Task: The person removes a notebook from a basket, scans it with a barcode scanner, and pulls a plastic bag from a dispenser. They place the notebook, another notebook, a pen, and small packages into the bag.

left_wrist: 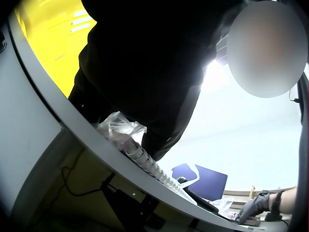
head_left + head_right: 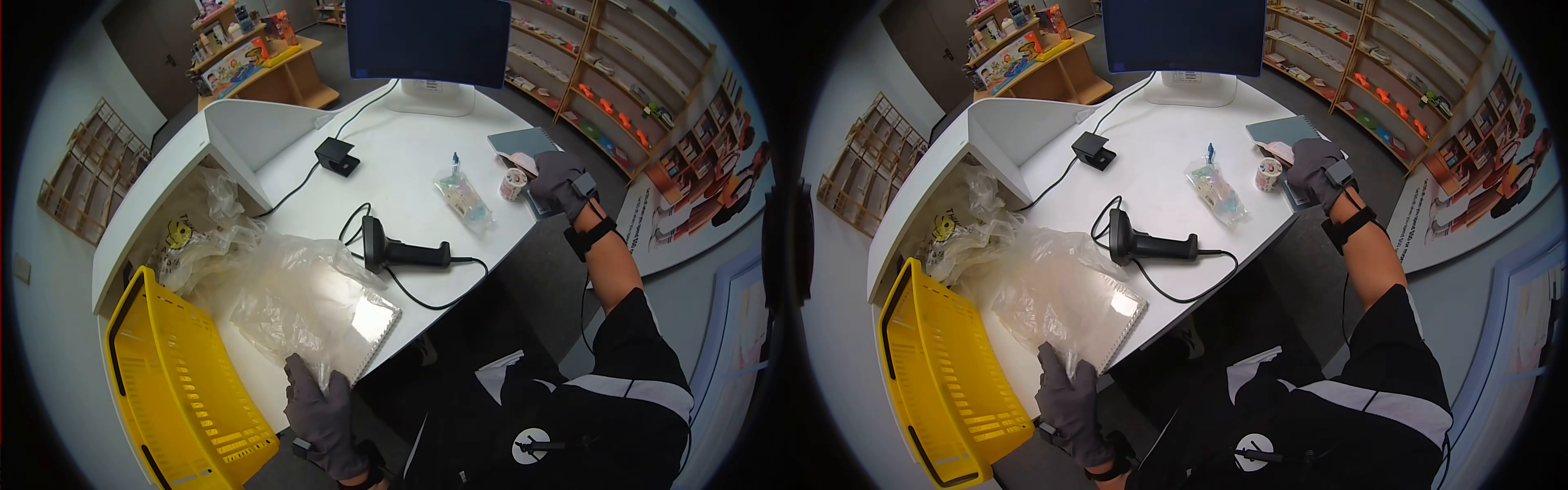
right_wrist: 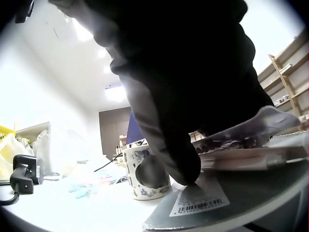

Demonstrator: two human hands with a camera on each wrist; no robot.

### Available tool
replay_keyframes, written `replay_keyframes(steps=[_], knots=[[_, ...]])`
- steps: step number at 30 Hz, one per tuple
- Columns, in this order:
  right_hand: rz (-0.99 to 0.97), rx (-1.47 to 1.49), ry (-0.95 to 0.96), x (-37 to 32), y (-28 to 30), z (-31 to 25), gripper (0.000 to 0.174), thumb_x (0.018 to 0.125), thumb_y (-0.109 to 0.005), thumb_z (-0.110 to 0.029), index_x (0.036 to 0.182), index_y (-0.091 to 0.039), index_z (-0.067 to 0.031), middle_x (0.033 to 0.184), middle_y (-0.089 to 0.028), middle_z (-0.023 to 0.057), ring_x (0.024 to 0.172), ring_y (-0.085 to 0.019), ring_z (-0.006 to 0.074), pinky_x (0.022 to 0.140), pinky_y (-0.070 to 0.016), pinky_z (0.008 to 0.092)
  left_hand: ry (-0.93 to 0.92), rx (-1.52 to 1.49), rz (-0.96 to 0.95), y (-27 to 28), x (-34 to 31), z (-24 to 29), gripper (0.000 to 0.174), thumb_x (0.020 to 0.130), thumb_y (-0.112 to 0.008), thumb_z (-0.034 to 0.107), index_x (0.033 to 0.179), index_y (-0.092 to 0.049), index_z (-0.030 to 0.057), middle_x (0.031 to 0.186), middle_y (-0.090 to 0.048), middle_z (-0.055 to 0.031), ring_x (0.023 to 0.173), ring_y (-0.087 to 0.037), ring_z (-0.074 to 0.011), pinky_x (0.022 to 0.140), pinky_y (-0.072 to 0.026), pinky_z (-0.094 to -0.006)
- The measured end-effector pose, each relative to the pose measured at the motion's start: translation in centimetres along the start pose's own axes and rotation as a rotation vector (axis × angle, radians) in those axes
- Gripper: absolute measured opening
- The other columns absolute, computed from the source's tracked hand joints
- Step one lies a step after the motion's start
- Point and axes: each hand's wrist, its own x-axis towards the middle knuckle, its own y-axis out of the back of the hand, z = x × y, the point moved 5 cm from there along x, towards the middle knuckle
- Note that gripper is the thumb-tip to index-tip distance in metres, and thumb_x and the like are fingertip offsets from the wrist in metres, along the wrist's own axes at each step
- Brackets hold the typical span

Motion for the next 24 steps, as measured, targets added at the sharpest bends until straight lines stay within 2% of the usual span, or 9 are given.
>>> replay_keyframes(steps=[6,13,17,21,24], knots=[[-0.048,0.062,0.015,-0.2,0.2,0.3,0.053,0.082,-0.084,-0.046,0.122,-0.086,-0.0116,0.112,-0.085,0.0216,0.106,-0.081,0.0421,0.095,-0.0634,0.0496,-0.037,0.047,0.033,-0.4,-0.1,-0.4,0.073,0.092,-0.080,0.026,0.155,-0.056,-0.0041,0.143,-0.074,-0.0266,0.113,-0.075,-0.0541,0.097,-0.0636,-0.0574],[-0.041,0.144,0.055,-1.5,2.3,0.5,0.057,0.078,-0.085,-0.047,0.123,-0.087,-0.0129,0.111,-0.085,0.0220,0.105,-0.082,0.0415,0.094,-0.0635,0.0501,0.025,0.013,-0.017,0.0,0.1,0.1,0.077,0.093,-0.081,0.027,0.159,-0.056,-0.0034,0.147,-0.073,-0.0302,0.118,-0.075,-0.0537,0.100,-0.0636,-0.0565],[-0.015,0.116,0.007,-2.0,2.6,1.6,0.062,0.077,-0.085,-0.048,0.128,-0.087,-0.0120,0.116,-0.085,0.0215,0.110,-0.081,0.0406,0.098,-0.0630,0.0492,0.004,0.014,0.006,-0.3,-0.1,-0.4,0.078,0.093,-0.081,0.027,0.160,-0.057,-0.0039,0.149,-0.072,-0.0312,0.120,-0.075,-0.0533,0.101,-0.0634,-0.0555],[0.120,0.152,0.038,-2.9,2.9,2.1,0.067,0.078,-0.086,-0.050,0.132,-0.086,-0.0110,0.123,-0.085,0.0199,0.116,-0.080,0.0397,0.102,-0.0622,0.0478,0.015,0.008,0.002,-0.1,-0.1,-0.2,0.077,0.092,-0.081,0.027,0.158,-0.058,-0.0047,0.149,-0.072,-0.0301,0.119,-0.075,-0.0532,0.102,-0.0633,-0.0553],[0.142,0.188,-0.001,-4.0,4.4,1.4,0.066,0.082,-0.084,-0.050,0.136,-0.086,-0.0111,0.128,-0.084,0.0189,0.121,-0.078,0.0392,0.106,-0.0615,0.0469,0.011,0.002,0.006,-0.3,-0.1,-0.4,0.077,0.092,-0.081,0.027,0.159,-0.058,-0.0044,0.149,-0.072,-0.0302,0.120,-0.075,-0.0531,0.102,-0.0633,-0.0553]])
